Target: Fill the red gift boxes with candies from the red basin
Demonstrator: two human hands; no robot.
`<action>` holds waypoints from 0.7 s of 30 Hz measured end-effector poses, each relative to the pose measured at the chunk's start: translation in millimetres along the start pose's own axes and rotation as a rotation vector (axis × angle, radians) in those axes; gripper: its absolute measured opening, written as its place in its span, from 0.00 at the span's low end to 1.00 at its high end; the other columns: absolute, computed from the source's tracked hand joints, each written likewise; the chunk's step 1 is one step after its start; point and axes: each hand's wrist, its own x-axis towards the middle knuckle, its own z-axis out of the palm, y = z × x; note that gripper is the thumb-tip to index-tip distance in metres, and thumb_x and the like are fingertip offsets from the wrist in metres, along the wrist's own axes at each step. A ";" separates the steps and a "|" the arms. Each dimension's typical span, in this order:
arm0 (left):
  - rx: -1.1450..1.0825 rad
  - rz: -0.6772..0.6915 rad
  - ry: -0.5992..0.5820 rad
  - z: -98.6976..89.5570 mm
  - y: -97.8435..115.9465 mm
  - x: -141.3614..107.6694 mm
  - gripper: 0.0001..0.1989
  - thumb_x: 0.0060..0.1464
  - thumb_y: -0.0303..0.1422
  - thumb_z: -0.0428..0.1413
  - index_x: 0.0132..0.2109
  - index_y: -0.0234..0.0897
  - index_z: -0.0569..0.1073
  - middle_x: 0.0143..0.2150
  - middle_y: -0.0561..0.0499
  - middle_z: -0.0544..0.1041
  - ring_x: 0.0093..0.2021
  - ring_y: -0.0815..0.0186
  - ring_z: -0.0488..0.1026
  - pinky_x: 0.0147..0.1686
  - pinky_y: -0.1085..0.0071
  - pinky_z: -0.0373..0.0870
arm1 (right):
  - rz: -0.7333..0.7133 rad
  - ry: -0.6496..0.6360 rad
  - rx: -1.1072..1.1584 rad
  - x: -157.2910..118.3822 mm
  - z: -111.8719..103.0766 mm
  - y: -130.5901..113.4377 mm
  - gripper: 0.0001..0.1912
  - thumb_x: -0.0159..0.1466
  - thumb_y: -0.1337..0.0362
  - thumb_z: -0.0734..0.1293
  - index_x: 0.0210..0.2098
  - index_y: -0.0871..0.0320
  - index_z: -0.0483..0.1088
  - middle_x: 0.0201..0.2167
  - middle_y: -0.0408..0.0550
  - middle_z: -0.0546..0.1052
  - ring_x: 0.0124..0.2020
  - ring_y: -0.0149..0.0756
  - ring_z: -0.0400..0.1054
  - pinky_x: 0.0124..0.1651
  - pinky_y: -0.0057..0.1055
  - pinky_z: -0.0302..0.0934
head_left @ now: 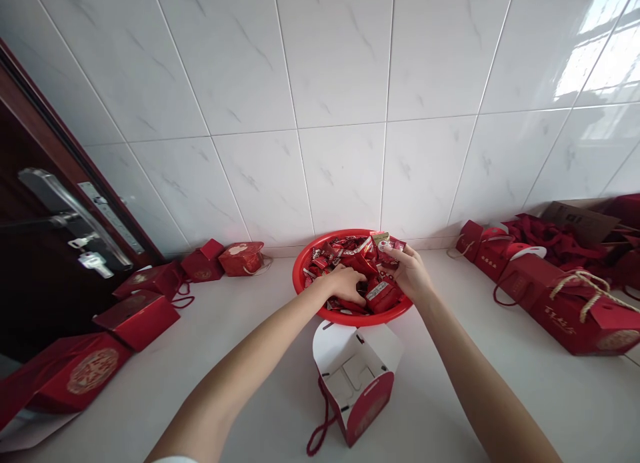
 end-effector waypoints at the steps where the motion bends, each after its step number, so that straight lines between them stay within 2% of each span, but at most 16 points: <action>1: 0.012 -0.013 -0.014 -0.3 1.7 1.2 0.16 0.42 0.45 0.65 0.37 0.42 0.81 0.36 0.47 0.82 0.46 0.48 0.76 0.60 0.54 0.59 | 0.001 0.000 0.005 0.2 -0.1 0.2 0.17 0.44 0.59 0.81 0.30 0.54 0.76 0.31 0.41 0.80 0.35 0.37 0.74 0.33 0.31 0.72; 4: 0.037 -0.049 -0.048 -0.4 6.2 7.1 0.15 0.38 0.47 0.67 0.26 0.42 0.78 0.30 0.47 0.80 0.45 0.49 0.75 0.60 0.55 0.59 | 0.000 0.002 0.006 0.3 0.0 0.3 0.17 0.44 0.59 0.81 0.31 0.54 0.77 0.31 0.42 0.80 0.35 0.37 0.74 0.32 0.30 0.71; 8: 0.059 -0.066 -0.103 -0.8 13.8 13.6 0.12 0.33 0.41 0.68 0.21 0.42 0.75 0.31 0.46 0.80 0.50 0.45 0.73 0.61 0.51 0.58 | 0.005 0.011 -0.004 -0.4 0.3 -1.0 0.16 0.43 0.60 0.81 0.30 0.54 0.76 0.31 0.42 0.80 0.36 0.38 0.74 0.32 0.31 0.72; 11: 0.071 -0.063 -0.135 -0.4 20.4 14.6 0.09 0.33 0.35 0.68 0.21 0.40 0.74 0.33 0.44 0.80 0.52 0.42 0.72 0.62 0.48 0.56 | 0.011 0.016 -0.005 -0.7 0.4 -1.7 0.16 0.43 0.60 0.81 0.30 0.54 0.76 0.31 0.42 0.80 0.36 0.39 0.75 0.32 0.31 0.72; 16: 0.087 -0.058 -0.185 -0.6 27.3 12.5 0.07 0.37 0.33 0.65 0.25 0.39 0.75 0.36 0.43 0.81 0.51 0.44 0.75 0.60 0.50 0.60 | 0.012 0.008 -0.006 -0.5 -0.4 -1.3 0.16 0.43 0.60 0.81 0.30 0.54 0.77 0.31 0.43 0.81 0.36 0.39 0.75 0.32 0.31 0.72; 21: 0.093 -0.066 -0.236 -5.5 29.7 12.0 0.07 0.38 0.34 0.65 0.27 0.39 0.75 0.35 0.44 0.82 0.51 0.45 0.76 0.64 0.46 0.53 | 0.007 0.019 0.012 -0.8 0.4 -2.0 0.17 0.42 0.61 0.81 0.30 0.55 0.77 0.30 0.42 0.80 0.33 0.35 0.73 0.29 0.28 0.71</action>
